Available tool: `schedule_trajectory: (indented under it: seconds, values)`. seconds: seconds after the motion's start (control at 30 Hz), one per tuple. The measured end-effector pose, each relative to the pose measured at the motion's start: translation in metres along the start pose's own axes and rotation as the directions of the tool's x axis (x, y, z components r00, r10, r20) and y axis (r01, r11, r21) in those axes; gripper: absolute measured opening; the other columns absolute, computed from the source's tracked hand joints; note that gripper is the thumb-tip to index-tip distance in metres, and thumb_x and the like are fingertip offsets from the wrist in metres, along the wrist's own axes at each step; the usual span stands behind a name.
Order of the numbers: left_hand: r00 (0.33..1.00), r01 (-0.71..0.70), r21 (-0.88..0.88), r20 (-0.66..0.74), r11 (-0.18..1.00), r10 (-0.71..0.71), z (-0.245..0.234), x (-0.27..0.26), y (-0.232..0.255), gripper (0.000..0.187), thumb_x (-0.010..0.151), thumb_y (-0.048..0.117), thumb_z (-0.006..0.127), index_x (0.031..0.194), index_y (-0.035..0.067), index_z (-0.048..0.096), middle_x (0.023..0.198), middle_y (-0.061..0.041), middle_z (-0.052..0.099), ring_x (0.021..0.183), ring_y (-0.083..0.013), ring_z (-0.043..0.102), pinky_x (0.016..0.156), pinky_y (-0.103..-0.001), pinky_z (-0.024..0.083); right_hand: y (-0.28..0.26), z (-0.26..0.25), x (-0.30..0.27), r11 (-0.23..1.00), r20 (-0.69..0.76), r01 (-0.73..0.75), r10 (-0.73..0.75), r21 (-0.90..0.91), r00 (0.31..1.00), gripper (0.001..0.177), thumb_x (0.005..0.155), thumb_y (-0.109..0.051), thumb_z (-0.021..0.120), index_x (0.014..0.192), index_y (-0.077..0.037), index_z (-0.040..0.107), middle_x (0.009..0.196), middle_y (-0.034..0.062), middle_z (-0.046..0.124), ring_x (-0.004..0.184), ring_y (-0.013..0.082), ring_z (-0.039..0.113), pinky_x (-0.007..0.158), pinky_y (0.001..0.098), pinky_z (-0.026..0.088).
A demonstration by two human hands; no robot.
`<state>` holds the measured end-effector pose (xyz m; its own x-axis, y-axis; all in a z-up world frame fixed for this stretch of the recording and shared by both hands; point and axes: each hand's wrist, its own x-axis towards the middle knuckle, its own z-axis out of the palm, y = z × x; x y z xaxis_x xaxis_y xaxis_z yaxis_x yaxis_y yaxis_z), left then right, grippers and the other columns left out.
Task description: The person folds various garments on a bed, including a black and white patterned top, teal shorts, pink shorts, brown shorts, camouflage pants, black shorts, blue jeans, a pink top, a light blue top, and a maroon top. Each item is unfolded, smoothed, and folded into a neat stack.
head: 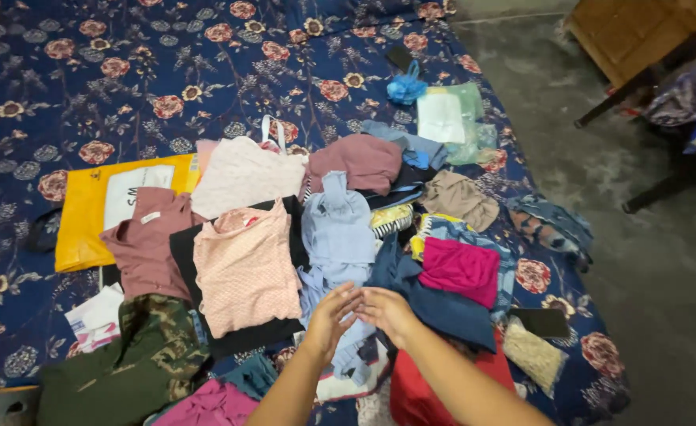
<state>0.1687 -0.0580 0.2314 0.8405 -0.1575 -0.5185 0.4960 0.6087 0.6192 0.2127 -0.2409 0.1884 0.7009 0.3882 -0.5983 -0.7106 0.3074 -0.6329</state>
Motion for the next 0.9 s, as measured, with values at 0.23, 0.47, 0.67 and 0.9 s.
schedule_trajectory:
  seconds: [0.23,0.47,0.67,0.9]
  values:
    - [0.996,-0.068,0.007,0.050,0.998,0.068,-0.006,0.070,0.079,0.069,0.089,0.039,0.060,0.152,0.014,0.046,0.149,-0.011,0.056,0.138,-0.0243,0.052,0.117,-0.047,0.033,-0.073,0.011,0.121,0.983,-0.006,0.090,-0.092,-0.159,0.996,0.026,0.097,-0.014,0.056,0.118,-0.004,0.068,0.105,0.0079,0.075,0.095,0.0209,0.073,0.085,0.0363,0.059]
    - [0.972,-0.122,-0.515,0.110,0.848,0.207,0.001,0.039,0.082,0.068,0.091,0.041,0.053,0.151,0.011,0.043,0.149,-0.023,0.052,0.124,-0.0373,0.061,0.103,-0.046,0.050,-0.143,0.007,0.212,0.926,-0.289,0.324,-0.261,0.195,0.921,0.038,0.096,-0.012,0.054,0.133,-0.015,0.061,0.119,0.0082,0.062,0.104,0.0248,0.066,0.093,0.0400,0.057]
    - [0.993,-0.095,-0.574,-0.002,0.813,0.114,-0.044,0.022,0.062,0.065,0.091,0.041,0.052,0.150,0.016,0.046,0.145,-0.019,0.056,0.117,-0.0338,0.063,0.102,-0.046,0.050,-0.174,-0.034,0.315,0.530,-0.316,0.395,-0.237,0.750,0.919,0.035,0.095,-0.018,0.071,0.127,-0.008,0.061,0.127,0.0045,0.058,0.117,0.0236,0.057,0.101,0.0452,0.056]
    - [0.992,-0.123,-0.543,-0.073,0.831,0.099,-0.035,0.015,0.114,0.070,0.097,0.062,0.040,0.148,0.014,0.048,0.142,-0.019,0.059,0.106,-0.0314,0.064,0.099,-0.047,0.050,-0.210,-0.062,0.357,0.412,-0.290,0.577,-0.574,0.706,0.765,0.043,0.098,-0.047,0.072,0.116,-0.009,0.065,0.117,0.0047,0.060,0.107,0.0202,0.058,0.092,0.0326,0.058]
